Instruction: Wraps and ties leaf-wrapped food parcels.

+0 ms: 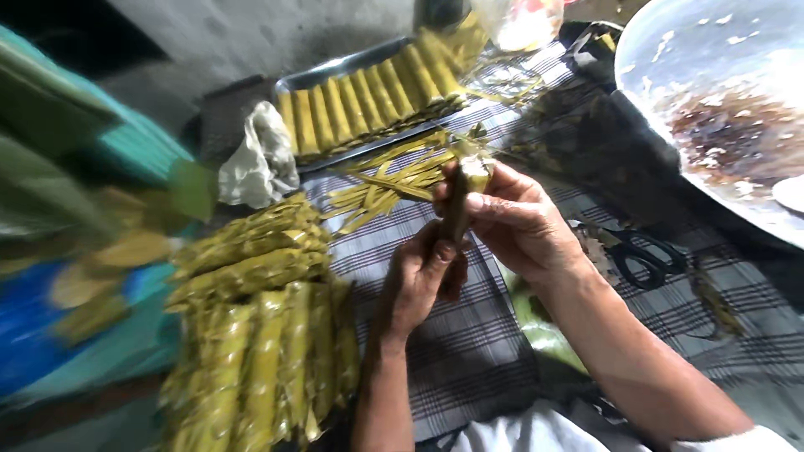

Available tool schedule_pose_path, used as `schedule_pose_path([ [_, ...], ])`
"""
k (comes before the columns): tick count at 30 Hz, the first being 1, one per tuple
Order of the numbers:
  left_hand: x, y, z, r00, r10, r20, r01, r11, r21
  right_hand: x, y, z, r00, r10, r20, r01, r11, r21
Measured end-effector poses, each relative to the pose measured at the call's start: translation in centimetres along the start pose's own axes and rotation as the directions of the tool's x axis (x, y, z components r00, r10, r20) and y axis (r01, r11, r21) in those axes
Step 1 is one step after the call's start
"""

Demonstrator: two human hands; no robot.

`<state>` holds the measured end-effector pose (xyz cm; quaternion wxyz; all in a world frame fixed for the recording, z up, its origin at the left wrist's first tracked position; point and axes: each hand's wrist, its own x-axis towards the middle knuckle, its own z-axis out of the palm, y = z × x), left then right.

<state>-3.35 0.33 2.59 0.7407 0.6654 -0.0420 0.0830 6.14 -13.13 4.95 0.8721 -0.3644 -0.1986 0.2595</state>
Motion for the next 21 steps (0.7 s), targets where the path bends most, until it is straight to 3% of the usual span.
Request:
schedule_pose_path([
  [5, 0.1, -0.1, 0.1, 0.997, 0.012, -0.074, 0.006, 0.97, 0.243, 0.9, 0.1, 0.8, 0.994, -0.014, -0.109, 0.003, 0.995, -0.102],
  [10, -0.2, 0.3, -0.3, 0.996, -0.064, -0.054, 0.074, 0.976, 0.207, 2.4, -0.9, 0.5, 0.988, -0.023, -0.153, 0.007, 0.995, -0.103],
  [14, -0.2, 0.7, -0.2, 0.989, -0.15, -0.016, 0.151, 0.982, 0.116, 4.5, -2.6, -0.9, 0.981, -0.119, -0.156, 0.087, 0.977, -0.195],
  [17, -0.3, 0.6, -0.3, 0.985, -0.174, 0.019, 0.173, 0.985, 0.02, 5.6, -4.1, -2.3, 0.946, -0.194, -0.258, 0.14, 0.967, -0.214],
  [19, -0.2, 0.6, -0.4, 0.984, -0.176, 0.011, 0.176, 0.984, -0.017, 4.9, -4.2, -2.9, 0.949, -0.155, -0.273, 0.072, 0.955, -0.289],
  [21, -0.2, 0.5, -0.2, 0.984, -0.176, 0.002, 0.176, 0.984, -0.024, 2.7, -3.2, -2.8, 0.977, -0.025, -0.213, -0.055, 0.931, -0.361],
])
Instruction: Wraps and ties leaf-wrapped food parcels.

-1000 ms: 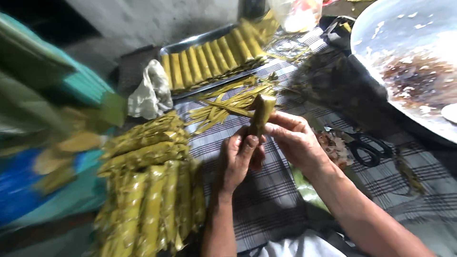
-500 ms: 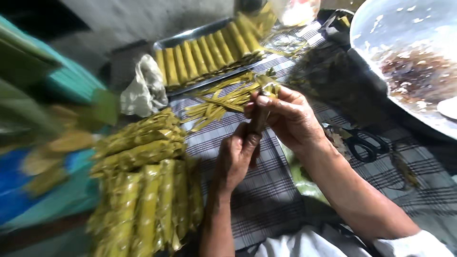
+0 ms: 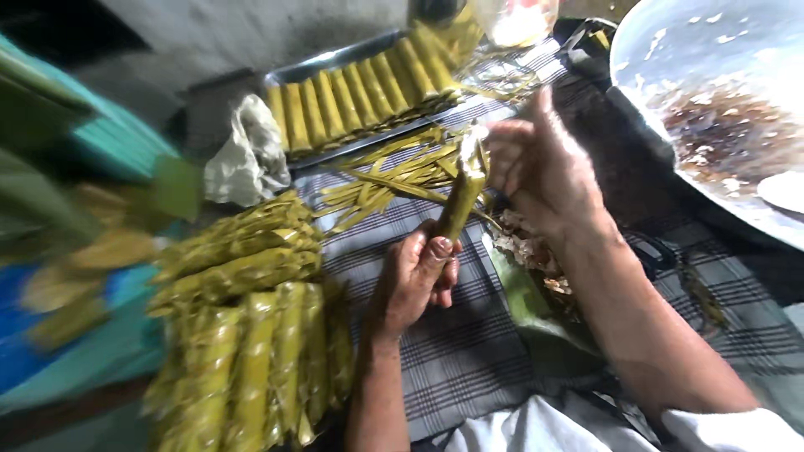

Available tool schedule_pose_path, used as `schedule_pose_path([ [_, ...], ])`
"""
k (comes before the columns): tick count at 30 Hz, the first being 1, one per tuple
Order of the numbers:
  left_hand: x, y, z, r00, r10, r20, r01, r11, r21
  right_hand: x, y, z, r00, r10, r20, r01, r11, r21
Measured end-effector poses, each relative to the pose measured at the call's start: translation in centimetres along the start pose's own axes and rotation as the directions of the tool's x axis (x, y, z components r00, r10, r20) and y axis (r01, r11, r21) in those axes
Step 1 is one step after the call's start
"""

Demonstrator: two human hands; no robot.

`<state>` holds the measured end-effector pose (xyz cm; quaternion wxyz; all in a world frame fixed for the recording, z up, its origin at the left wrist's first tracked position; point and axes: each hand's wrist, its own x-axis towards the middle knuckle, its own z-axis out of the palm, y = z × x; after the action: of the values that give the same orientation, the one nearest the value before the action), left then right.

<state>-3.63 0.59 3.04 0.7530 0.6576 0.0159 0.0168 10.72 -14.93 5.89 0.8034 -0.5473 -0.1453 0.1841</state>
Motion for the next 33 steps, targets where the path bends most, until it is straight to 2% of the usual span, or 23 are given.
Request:
schedule_pose_path([
  [2, 0.0, -0.1, 0.2, 1.0, 0.01, -0.021, -0.01, 1.0, 0.024, -1.9, 1.3, 0.3, 0.979, 0.08, 0.188, -0.079, 0.997, -0.012],
  [3, 0.0, -0.3, 0.2, 0.999, 0.026, -0.027, -0.025, 0.999, 0.042, -2.2, 1.8, 0.8, 0.969, 0.078, 0.236, -0.084, 0.996, 0.015],
  [6, 0.1, -0.6, 0.4, 0.992, 0.106, -0.073, -0.093, 0.982, 0.164, -1.4, 2.2, 2.3, 0.975, 0.004, 0.221, -0.02, 0.997, 0.071],
  [8, 0.3, -0.8, 0.5, 0.976, 0.182, -0.121, -0.16, 0.972, 0.174, -1.1, 2.2, 3.0, 0.971, -0.046, 0.234, 0.044, 0.999, 0.014],
  [12, 0.4, -0.7, 1.0, 0.876, 0.412, -0.252, -0.345, 0.899, 0.271, -1.5, 2.4, 4.1, 0.925, -0.083, 0.37, 0.147, 0.978, -0.149],
  [15, 0.5, -0.6, 1.5, 0.854, 0.407, -0.325, -0.35, 0.911, 0.219, -1.2, 2.4, 4.7, 0.9, -0.156, 0.406, 0.259, 0.942, -0.213],
  [18, 0.5, -0.4, 1.6, 0.901, 0.315, -0.298, -0.279, 0.947, 0.158, -0.4, 1.7, 5.2, 0.896, -0.198, 0.397, 0.276, 0.949, -0.15],
  [21, 0.4, 0.1, 1.8, 0.945, 0.195, -0.264, -0.139, 0.966, 0.217, 0.8, -0.2, 4.8, 0.914, -0.179, 0.363, 0.227, 0.969, -0.094],
  [23, 0.4, 0.2, 2.0, 0.962, 0.153, -0.228, -0.098, 0.967, 0.236, 1.6, -1.8, 4.2, 0.939, -0.146, 0.31, 0.18, 0.98, -0.083],
  [28, 0.6, -0.7, 2.2, 0.963, 0.21, -0.17, -0.154, 0.944, 0.293, 3.4, -4.6, 2.3, 0.989, -0.042, 0.142, 0.039, 0.999, 0.023],
  [33, 0.5, -0.8, 2.5, 0.974, 0.178, -0.139, -0.155, 0.975, 0.162, 4.5, -5.2, 0.4, 1.0, 0.027, 0.007, -0.027, 0.996, 0.085],
])
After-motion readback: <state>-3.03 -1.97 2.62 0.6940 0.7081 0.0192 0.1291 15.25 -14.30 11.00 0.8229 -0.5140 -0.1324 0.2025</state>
